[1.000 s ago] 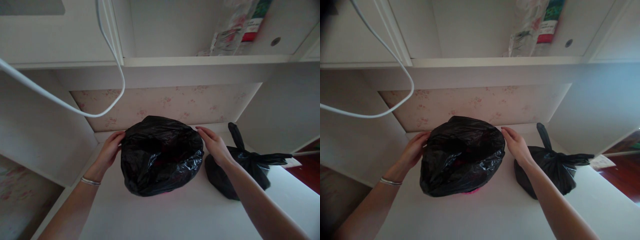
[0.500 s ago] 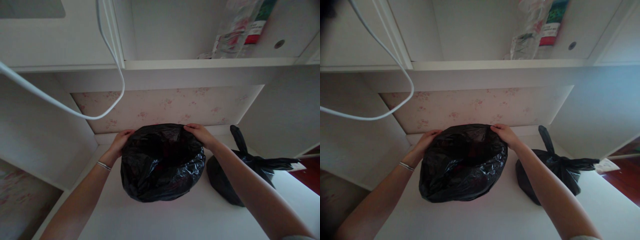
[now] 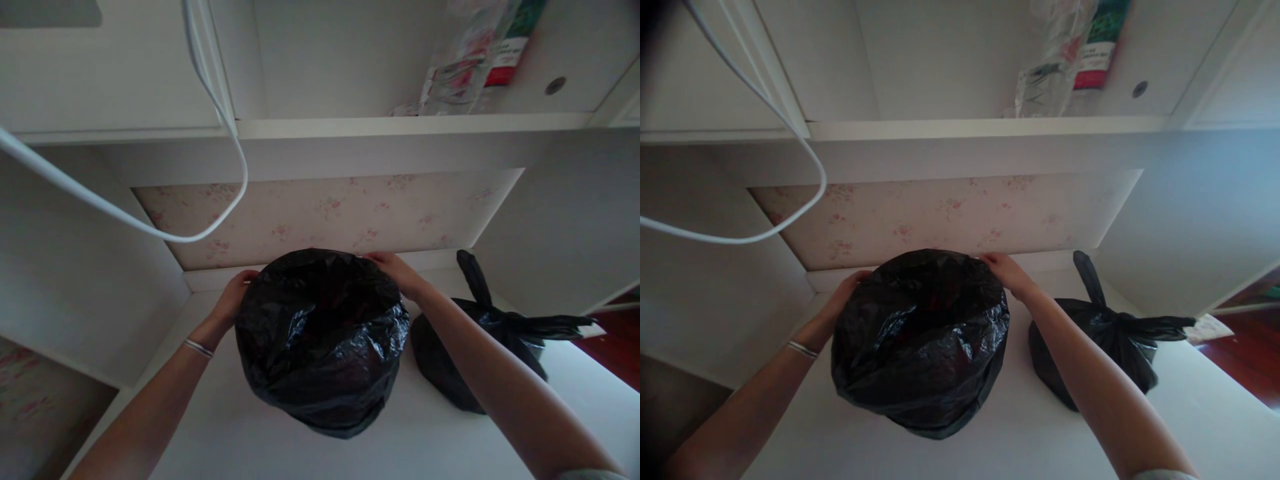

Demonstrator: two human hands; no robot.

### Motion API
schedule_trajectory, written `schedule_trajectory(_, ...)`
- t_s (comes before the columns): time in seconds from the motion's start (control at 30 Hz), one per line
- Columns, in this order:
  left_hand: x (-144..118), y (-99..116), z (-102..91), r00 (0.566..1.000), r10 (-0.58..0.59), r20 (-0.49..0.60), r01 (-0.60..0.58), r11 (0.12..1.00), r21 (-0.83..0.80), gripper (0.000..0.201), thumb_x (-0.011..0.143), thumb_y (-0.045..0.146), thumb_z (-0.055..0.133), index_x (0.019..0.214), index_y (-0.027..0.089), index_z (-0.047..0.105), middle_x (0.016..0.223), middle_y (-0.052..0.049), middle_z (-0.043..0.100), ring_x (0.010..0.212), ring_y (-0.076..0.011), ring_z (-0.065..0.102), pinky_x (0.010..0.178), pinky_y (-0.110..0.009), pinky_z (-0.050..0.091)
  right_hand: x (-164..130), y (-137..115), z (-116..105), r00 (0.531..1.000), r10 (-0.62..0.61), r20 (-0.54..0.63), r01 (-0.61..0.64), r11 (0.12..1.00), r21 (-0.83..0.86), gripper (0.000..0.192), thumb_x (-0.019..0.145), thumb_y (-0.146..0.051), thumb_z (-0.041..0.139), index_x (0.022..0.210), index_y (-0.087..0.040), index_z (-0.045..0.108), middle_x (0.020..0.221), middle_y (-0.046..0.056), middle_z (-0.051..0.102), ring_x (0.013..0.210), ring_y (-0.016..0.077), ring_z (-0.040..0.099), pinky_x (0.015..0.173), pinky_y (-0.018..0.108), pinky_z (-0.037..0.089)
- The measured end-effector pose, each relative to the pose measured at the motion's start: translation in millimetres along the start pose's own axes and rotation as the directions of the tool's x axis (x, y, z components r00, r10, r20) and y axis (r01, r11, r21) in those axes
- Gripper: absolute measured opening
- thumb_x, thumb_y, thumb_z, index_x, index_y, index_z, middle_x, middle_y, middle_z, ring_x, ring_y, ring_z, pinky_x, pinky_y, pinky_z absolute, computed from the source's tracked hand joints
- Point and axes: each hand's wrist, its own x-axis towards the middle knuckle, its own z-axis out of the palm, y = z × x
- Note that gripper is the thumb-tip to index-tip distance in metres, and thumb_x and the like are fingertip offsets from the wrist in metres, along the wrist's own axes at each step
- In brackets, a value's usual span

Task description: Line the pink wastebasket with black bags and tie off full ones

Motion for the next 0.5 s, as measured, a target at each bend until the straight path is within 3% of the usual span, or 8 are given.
schedule_trajectory(0.1, -10.0, 30.7, -12.5, 0.983, 0.137, -0.122, -0.127, 0.988, 0.082, 0.027, 0.078, 0.046, 0.076, 0.092, 0.023, 0.075, 0.102, -0.006, 0.076, 0.11, -0.0323, 0.065, 0.108, -0.047, 0.044, -23.4, -18.5, -1.4, 0.974, -0.096, -0.204, 0.086, 0.995, -0.058, 0.036, 0.089, -0.049, 0.063, 0.106, -0.019, 0.076, 0.112, 0.011, 0.076, 0.107, 0.0291, 0.068, 0.103, 0.046, 0.05)
schedule_trajectory(0.13, -19.2, 42.7, -16.4, 0.971, 0.217, -0.103, -0.206, 0.972, 0.109, 0.026, 0.081, 0.045, 0.074, 0.098, 0.026, 0.077, 0.113, -0.005, 0.075, 0.116, -0.0309, 0.063, 0.111, -0.044, 0.041, -38.0, -25.3, -0.3, 0.961, -0.158, -0.226, 0.143, 0.986, -0.081, 0.034, 0.09, -0.048, 0.064, 0.108, -0.021, 0.075, 0.116, 0.01, 0.075, 0.111, 0.0281, 0.067, 0.105, 0.045, 0.049)
schedule_trajectory(0.17, -30.5, 54.2, -19.5, 0.935, 0.354, 0.014, -0.35, 0.92, 0.176, 0.024, 0.085, 0.044, 0.072, 0.101, 0.027, 0.079, 0.117, -0.006, 0.075, 0.119, -0.031, 0.063, 0.112, -0.043, 0.041, -55.2, -31.7, 1.4, 0.94, -0.241, -0.242, 0.221, 0.969, -0.109, 0.029, 0.09, -0.045, 0.066, 0.105, -0.023, 0.076, 0.116, 0.009, 0.075, 0.112, 0.0269, 0.067, 0.107, 0.043, 0.048)
schedule_trajectory(0.23, -54.0, 72.4, -22.4, 0.799, 0.473, 0.372, -0.565, 0.802, 0.194, 0.023, 0.091, 0.039, 0.067, 0.105, 0.03, 0.082, 0.118, -0.006, 0.077, 0.121, -0.0325, 0.064, 0.112, -0.044, 0.042, -92.2, -41.7, 6.2, 0.809, -0.586, -0.045, 0.557, 0.788, -0.262, 0.023, 0.097, -0.038, 0.061, 0.107, -0.023, 0.075, 0.114, 0.009, 0.075, 0.111, 0.0256, 0.068, 0.103, 0.042, 0.051)
schedule_trajectory(0.27, -63.7, 77.7, -22.3, 0.705, 0.466, 0.535, -0.637, 0.747, 0.189, 0.026, 0.092, 0.038, 0.066, 0.111, 0.031, 0.081, 0.121, -0.007, 0.077, 0.122, -0.0332, 0.064, 0.112, -0.044, 0.042, -109.1, -45.0, 8.8, 0.727, -0.676, 0.121, 0.677, 0.676, -0.29, 0.023, 0.099, -0.033, 0.06, 0.114, -0.022, 0.074, 0.117, 0.01, 0.075, 0.114, 0.0253, 0.067, 0.103, 0.041, 0.051)
schedule_trajectory(0.33, -74.5, 79.4, -20.4, 0.54, 0.381, 0.751, -0.735, 0.647, 0.201, 0.032, 0.093, 0.038, 0.066, 0.122, 0.031, 0.078, 0.12, -0.008, 0.078, 0.117, -0.0338, 0.067, 0.109, -0.045, 0.043, -134.3, -47.7, 14.0, 0.584, -0.715, 0.384, 0.811, 0.495, -0.31, 0.029, 0.1, -0.033, 0.06, 0.123, -0.02, 0.071, 0.114, 0.011, 0.076, 0.107, 0.0247, 0.07, 0.104, 0.043, 0.05)
schedule_trajectory(0.4, -74.1, 71.3, -18.9, 0.456, 0.288, 0.842, -0.813, 0.521, 0.262, 0.029, 0.097, 0.042, 0.062, 0.116, 0.029, 0.079, 0.103, -0.009, 0.08, 0.1, -0.0317, 0.07, 0.099, -0.045, 0.045, -145.4, -46.8, 18.4, 0.532, -0.672, 0.515, 0.846, 0.416, -0.332, 0.027, 0.102, -0.036, 0.056, 0.114, -0.018, 0.073, 0.093, 0.009, 0.077, 0.086, 0.0218, 0.071, 0.1, 0.044, 0.05)
schedule_trajectory(0.5, -63.8, 52.3, -20.7, 0.415, 0.283, 0.865, -0.877, 0.378, 0.297, 0.048, 0.105, 0.049, 0.041, 0.08, 0.024, 0.073, 0.071, -0.006, 0.07, 0.075, -0.0253, 0.064, 0.09, -0.045, 0.045, -143.2, -43.6, 22.1, 0.562, -0.616, 0.552, 0.827, 0.413, -0.382, 0.043, 0.106, -0.044, 0.047, 0.083, -0.017, 0.073, 0.066, 0.004, 0.068, 0.068, 0.0183, 0.064, 0.086, 0.041, 0.05)
